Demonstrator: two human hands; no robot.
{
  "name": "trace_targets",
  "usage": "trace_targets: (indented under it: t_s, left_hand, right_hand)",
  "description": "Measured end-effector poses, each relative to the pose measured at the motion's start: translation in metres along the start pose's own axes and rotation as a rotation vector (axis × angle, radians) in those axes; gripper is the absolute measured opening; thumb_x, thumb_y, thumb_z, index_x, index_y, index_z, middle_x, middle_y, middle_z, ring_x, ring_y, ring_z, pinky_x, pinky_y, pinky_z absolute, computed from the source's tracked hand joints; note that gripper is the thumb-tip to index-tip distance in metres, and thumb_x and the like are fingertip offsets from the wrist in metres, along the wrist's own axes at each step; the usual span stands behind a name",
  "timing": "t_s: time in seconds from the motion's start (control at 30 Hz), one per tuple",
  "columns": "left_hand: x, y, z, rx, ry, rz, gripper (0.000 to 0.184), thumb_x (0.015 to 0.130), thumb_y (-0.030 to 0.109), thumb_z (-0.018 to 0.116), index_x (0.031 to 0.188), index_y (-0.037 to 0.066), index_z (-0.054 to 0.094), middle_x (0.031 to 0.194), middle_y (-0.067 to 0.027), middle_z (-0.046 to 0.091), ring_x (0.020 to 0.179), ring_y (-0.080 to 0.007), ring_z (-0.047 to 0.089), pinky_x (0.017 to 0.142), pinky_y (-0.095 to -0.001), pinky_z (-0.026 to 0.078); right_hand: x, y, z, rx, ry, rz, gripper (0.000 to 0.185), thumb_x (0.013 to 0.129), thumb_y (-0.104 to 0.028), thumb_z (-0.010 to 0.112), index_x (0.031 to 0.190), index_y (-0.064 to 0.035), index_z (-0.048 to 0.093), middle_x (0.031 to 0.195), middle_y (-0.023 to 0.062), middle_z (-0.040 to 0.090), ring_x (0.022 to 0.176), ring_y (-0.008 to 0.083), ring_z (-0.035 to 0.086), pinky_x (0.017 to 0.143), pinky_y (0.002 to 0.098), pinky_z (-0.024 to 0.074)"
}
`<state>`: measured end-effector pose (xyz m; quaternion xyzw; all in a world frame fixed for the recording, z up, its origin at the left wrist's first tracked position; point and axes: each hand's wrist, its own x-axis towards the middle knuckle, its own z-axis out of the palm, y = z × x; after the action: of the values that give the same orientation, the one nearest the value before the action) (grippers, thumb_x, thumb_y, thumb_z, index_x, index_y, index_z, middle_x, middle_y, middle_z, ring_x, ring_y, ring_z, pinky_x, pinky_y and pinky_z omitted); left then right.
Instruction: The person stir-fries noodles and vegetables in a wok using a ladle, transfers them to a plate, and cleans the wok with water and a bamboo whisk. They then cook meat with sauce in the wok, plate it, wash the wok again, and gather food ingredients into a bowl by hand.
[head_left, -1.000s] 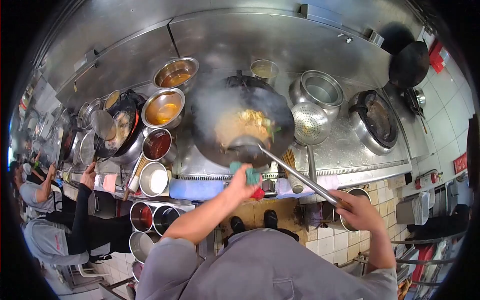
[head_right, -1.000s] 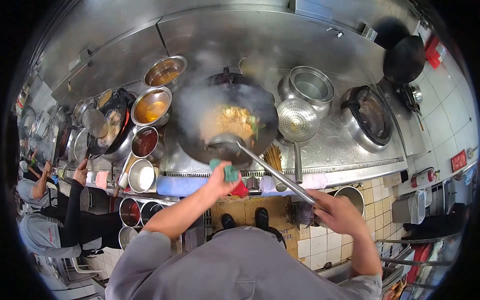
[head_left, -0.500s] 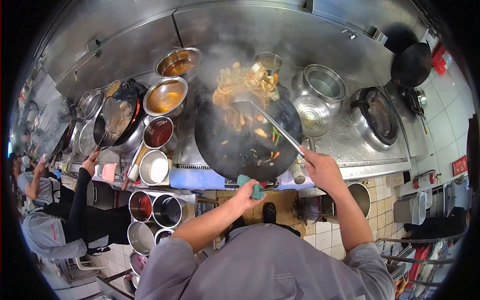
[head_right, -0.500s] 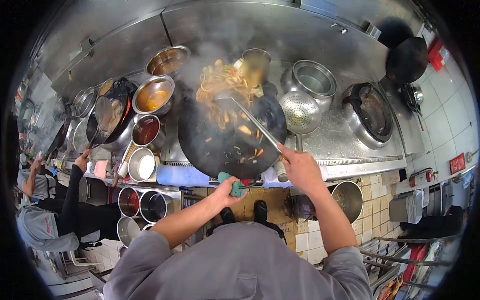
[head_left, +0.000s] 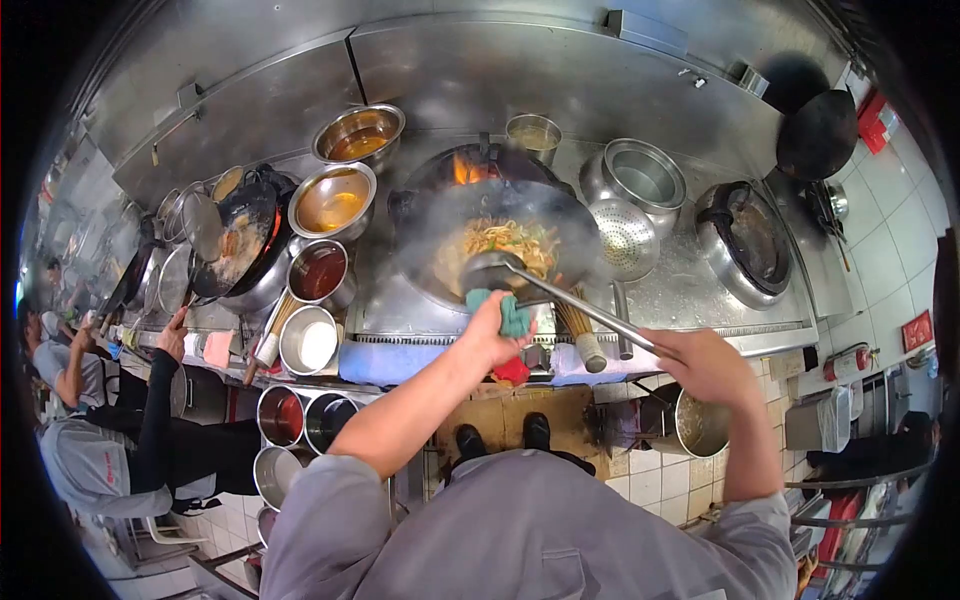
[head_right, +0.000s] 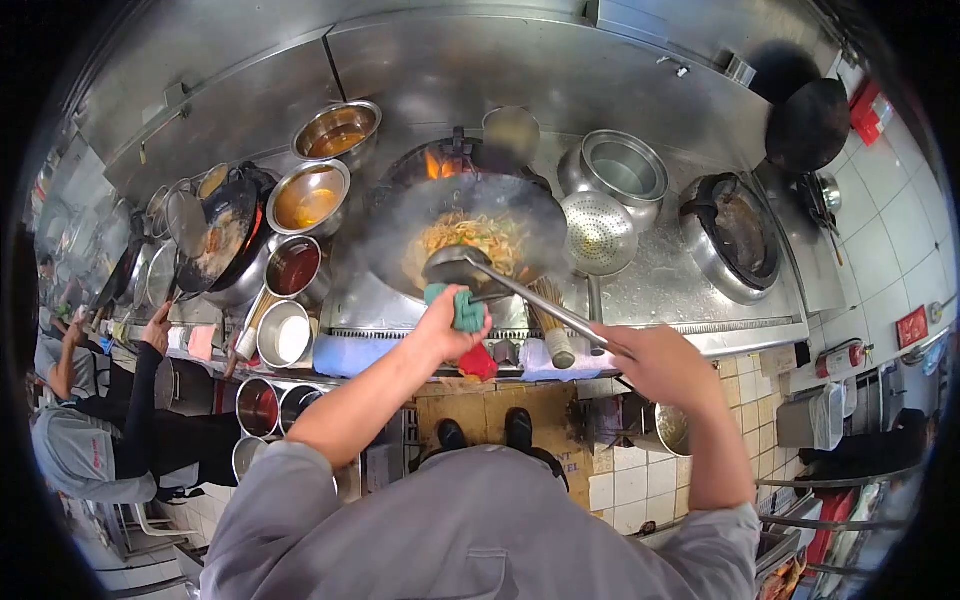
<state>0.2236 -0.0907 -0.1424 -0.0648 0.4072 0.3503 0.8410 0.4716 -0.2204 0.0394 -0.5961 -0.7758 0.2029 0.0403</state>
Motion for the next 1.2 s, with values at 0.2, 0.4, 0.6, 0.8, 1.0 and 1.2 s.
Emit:
trace_targets:
  t_s: [0.2, 0.4, 0.6, 0.8, 1.0, 1.2]
  left_hand:
    - [0.054, -0.043, -0.074, 0.143, -0.016, 0.131, 0.017, 0.084, 0.024, 0.057, 0.092, 0.010, 0.052, 0.082, -0.0077, 0.054, 0.075, -0.0239, 0.056, 0.071, -0.0416, 0.054]
    - [0.042, -0.017, -0.032, 0.000, 0.023, 0.172, 0.015, 0.081, 0.021, 0.057, 0.079, 0.009, 0.048, 0.072, -0.0073, 0.053, 0.067, -0.0225, 0.054, 0.061, -0.0373, 0.052]
    - [0.108, 0.043, -0.031, 0.069, -0.018, 0.121, 0.019, 0.083, 0.027, 0.057, 0.080, 0.009, 0.050, 0.069, -0.0075, 0.053, 0.063, -0.0216, 0.054, 0.055, -0.0339, 0.051]
    - [0.108, 0.048, -0.029, 0.073, 0.062, 0.159, 0.035, 0.080, 0.037, 0.063, 0.095, 0.008, 0.050, 0.086, -0.0127, 0.054, 0.078, -0.0259, 0.055, 0.067, -0.0393, 0.052]
    - [0.107, 0.055, -0.032, 0.116, -0.131, 0.047, 0.032, 0.081, 0.025, 0.058, 0.106, 0.006, 0.050, 0.102, -0.0141, 0.053, 0.091, -0.0305, 0.053, 0.083, -0.0485, 0.049]
    - [0.121, 0.064, -0.042, 0.110, 0.075, 0.165, 0.016, 0.081, 0.019, 0.052, 0.088, 0.005, 0.051, 0.081, -0.0113, 0.054, 0.070, -0.0247, 0.054, 0.059, -0.0363, 0.053]
  right_hand:
    - [0.080, -0.004, 0.070, -0.047, 0.155, 0.180, 0.042, 0.082, -0.013, 0.057, 0.124, -0.0171, 0.053, 0.089, 0.0188, 0.064, 0.082, 0.0387, 0.059, 0.075, 0.0454, 0.0468]
    - [0.037, 0.008, 0.067, 0.037, 0.230, 0.094, 0.040, 0.082, -0.013, 0.056, 0.122, -0.0165, 0.053, 0.085, 0.0193, 0.063, 0.080, 0.0383, 0.060, 0.072, 0.0462, 0.0477]
    - [-0.030, 0.016, 0.044, 0.061, 0.143, 0.175, 0.045, 0.081, -0.011, 0.058, 0.124, -0.0163, 0.049, 0.082, 0.0200, 0.063, 0.079, 0.0393, 0.060, 0.070, 0.0468, 0.0470]
    - [0.036, 0.082, 0.094, 0.399, 0.193, 0.318, 0.045, 0.087, -0.017, 0.053, 0.130, -0.0076, 0.044, 0.092, 0.0214, 0.064, 0.084, 0.0355, 0.062, 0.077, 0.0395, 0.0477]
    - [0.148, 0.048, 0.208, 0.259, 0.468, 0.371, 0.054, 0.088, -0.016, 0.051, 0.139, -0.0108, 0.031, 0.088, 0.0243, 0.061, 0.073, 0.0388, 0.060, 0.069, 0.0429, 0.0484]
    - [0.113, 0.043, 0.146, 1.313, -0.003, 0.449, 0.051, 0.089, -0.014, 0.049, 0.138, -0.0087, 0.033, 0.078, 0.0228, 0.057, 0.055, 0.0332, 0.057, 0.053, 0.0424, 0.0459]
